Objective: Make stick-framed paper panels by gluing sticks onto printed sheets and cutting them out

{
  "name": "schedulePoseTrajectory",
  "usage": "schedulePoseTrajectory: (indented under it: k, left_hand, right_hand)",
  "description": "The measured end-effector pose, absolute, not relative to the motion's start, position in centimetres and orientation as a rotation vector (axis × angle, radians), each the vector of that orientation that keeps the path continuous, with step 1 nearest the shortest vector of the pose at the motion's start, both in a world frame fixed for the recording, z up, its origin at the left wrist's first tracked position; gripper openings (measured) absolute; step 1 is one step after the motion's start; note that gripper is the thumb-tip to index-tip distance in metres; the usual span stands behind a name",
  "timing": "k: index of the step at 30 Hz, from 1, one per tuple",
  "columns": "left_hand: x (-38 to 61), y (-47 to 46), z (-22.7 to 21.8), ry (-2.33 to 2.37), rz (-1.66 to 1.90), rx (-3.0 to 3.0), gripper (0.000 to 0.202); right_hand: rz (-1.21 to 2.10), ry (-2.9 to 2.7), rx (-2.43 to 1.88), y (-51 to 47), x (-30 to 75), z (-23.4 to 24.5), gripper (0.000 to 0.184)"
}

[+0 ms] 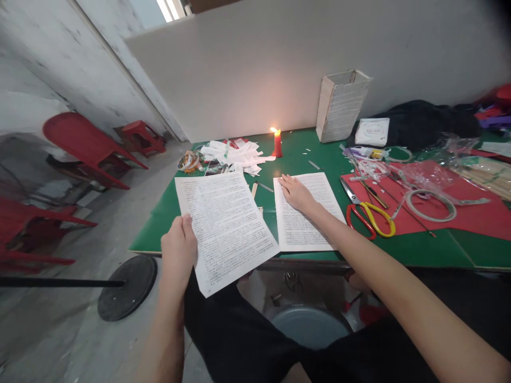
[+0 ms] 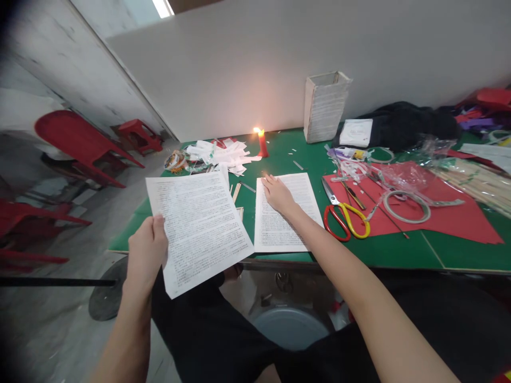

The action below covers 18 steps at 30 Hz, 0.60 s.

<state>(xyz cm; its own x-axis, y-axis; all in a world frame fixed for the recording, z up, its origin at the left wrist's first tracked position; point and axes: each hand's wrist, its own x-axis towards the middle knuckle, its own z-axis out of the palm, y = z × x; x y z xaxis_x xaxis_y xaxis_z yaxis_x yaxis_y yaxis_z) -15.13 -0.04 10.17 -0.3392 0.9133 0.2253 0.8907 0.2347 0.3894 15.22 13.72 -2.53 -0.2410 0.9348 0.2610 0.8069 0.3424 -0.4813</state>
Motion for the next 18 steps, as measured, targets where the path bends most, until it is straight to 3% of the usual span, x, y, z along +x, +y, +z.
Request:
schedulePoseTrajectory:
  k: [10,18]
  left_hand:
    - [-15.7,-2.3,14.2,2.609,0.832,1.821,0.030]
    - [-13.4,-1.6,20.3,2.221,1.211,2.695,0.034]
  right_hand:
    - [0.390,-2.048,-1.464,13.6,15.2,-2.4,0.052]
    - [0.659,-1.570,-1.160,10.0,14.3,0.7,0.041]
